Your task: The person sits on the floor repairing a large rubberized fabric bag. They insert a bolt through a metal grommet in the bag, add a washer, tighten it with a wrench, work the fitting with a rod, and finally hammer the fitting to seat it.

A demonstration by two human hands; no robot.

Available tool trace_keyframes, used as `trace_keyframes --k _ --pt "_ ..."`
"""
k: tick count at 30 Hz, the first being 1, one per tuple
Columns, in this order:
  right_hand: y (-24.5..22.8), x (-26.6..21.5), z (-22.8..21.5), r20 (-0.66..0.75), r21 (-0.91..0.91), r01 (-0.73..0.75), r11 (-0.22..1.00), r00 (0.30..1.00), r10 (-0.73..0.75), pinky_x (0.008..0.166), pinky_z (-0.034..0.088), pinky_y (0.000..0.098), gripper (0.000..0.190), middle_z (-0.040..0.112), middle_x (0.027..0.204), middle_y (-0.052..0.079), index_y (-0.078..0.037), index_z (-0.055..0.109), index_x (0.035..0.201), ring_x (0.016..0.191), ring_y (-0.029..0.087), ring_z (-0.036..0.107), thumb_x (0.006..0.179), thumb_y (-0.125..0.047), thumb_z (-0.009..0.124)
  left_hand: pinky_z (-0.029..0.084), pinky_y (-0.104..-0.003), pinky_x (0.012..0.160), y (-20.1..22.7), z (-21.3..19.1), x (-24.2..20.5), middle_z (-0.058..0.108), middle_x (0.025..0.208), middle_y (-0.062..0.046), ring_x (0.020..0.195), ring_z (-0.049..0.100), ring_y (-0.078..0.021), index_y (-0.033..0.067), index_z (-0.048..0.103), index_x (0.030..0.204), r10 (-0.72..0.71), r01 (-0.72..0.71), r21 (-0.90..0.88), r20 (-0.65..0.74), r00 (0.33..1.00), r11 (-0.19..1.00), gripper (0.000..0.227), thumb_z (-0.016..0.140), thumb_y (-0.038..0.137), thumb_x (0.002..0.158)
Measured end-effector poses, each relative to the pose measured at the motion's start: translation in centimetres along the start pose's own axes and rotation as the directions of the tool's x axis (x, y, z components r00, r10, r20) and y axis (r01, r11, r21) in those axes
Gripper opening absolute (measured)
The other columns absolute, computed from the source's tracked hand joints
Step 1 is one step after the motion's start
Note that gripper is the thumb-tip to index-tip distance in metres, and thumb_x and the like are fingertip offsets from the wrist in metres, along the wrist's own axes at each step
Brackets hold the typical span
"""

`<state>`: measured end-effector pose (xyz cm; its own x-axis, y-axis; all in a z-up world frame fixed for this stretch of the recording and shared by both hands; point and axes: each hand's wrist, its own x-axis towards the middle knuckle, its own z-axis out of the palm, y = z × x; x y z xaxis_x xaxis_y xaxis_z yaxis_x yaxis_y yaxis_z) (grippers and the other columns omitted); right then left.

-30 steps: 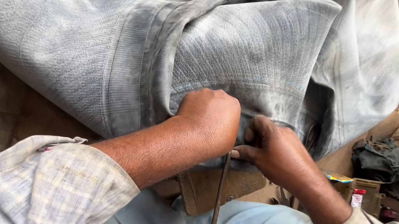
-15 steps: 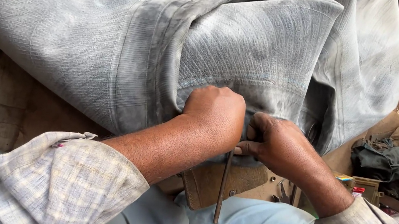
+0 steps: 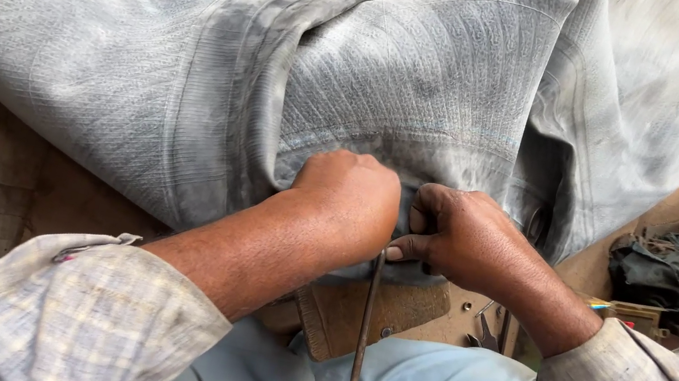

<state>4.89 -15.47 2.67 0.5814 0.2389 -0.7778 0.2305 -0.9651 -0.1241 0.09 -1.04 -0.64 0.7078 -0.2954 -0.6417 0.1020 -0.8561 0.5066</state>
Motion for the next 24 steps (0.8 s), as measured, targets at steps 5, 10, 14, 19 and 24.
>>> trace_keyframes --k 5,10,14,19,24 --pt "0.6 0.6 -0.2 0.013 0.099 0.023 0.995 1.0 -0.025 0.05 0.053 0.0367 0.046 0.068 0.058 0.009 -0.004 0.058 0.073 0.053 0.016 0.071 0.07 -0.033 0.094 0.064 -0.037 0.075 0.5 -0.8 -0.1 0.074 0.103 -0.014 0.095 0.075 -0.0217 0.0076 0.075 0.107 -0.005 0.002 0.048 0.071 0.997 0.999 0.022 0.077 0.023 0.09" --pt "0.8 0.7 -0.5 -0.007 0.127 0.051 0.991 0.999 -0.05 0.053 0.053 0.0397 0.045 0.068 0.06 0.011 -0.005 0.06 0.077 0.054 0.022 0.071 0.067 -0.032 0.094 0.063 -0.04 0.078 1.0 -0.9 0.0 0.075 0.104 -0.014 0.097 0.075 -0.0242 0.0074 0.074 0.106 -0.039 0.028 0.094 0.12 0.992 0.995 0.021 0.076 0.022 0.09" --pt "1.5 1.0 0.1 -0.082 0.032 0.168 0.985 0.983 -0.165 0.06 0.051 0.0443 0.047 0.068 0.065 0.012 -0.006 0.064 0.082 0.062 0.029 0.068 0.06 -0.035 0.095 0.06 -0.042 0.085 0.8 -0.8 -0.1 0.075 0.105 -0.014 0.101 0.073 -0.0288 0.0086 0.075 0.103 -0.069 0.066 0.07 0.055 0.996 0.995 0.021 0.078 0.021 0.087" --pt "1.8 1.0 0.5 -0.113 0.049 0.173 0.984 0.98 -0.167 0.061 0.051 0.0456 0.047 0.069 0.069 0.012 -0.007 0.063 0.08 0.066 0.03 0.068 0.059 -0.035 0.095 0.06 -0.043 0.085 1.0 -0.9 -0.5 0.075 0.105 -0.014 0.102 0.073 -0.0298 0.0083 0.076 0.1 -0.129 0.122 0.112 0.065 0.989 0.986 0.02 0.079 0.018 0.084" --pt "0.6 -0.2 -0.4 -0.017 0.104 0.142 0.984 0.99 -0.141 0.06 0.053 0.0451 0.043 0.071 0.07 0.012 -0.006 0.059 0.08 0.064 0.028 0.072 0.068 -0.034 0.089 0.058 -0.045 0.086 0.6 0.2 -0.9 0.074 0.103 -0.017 0.102 0.072 -0.0337 0.0054 0.075 0.095 -0.128 0.136 0.058 -0.126 0.984 0.989 0.015 0.076 0.015 0.083"
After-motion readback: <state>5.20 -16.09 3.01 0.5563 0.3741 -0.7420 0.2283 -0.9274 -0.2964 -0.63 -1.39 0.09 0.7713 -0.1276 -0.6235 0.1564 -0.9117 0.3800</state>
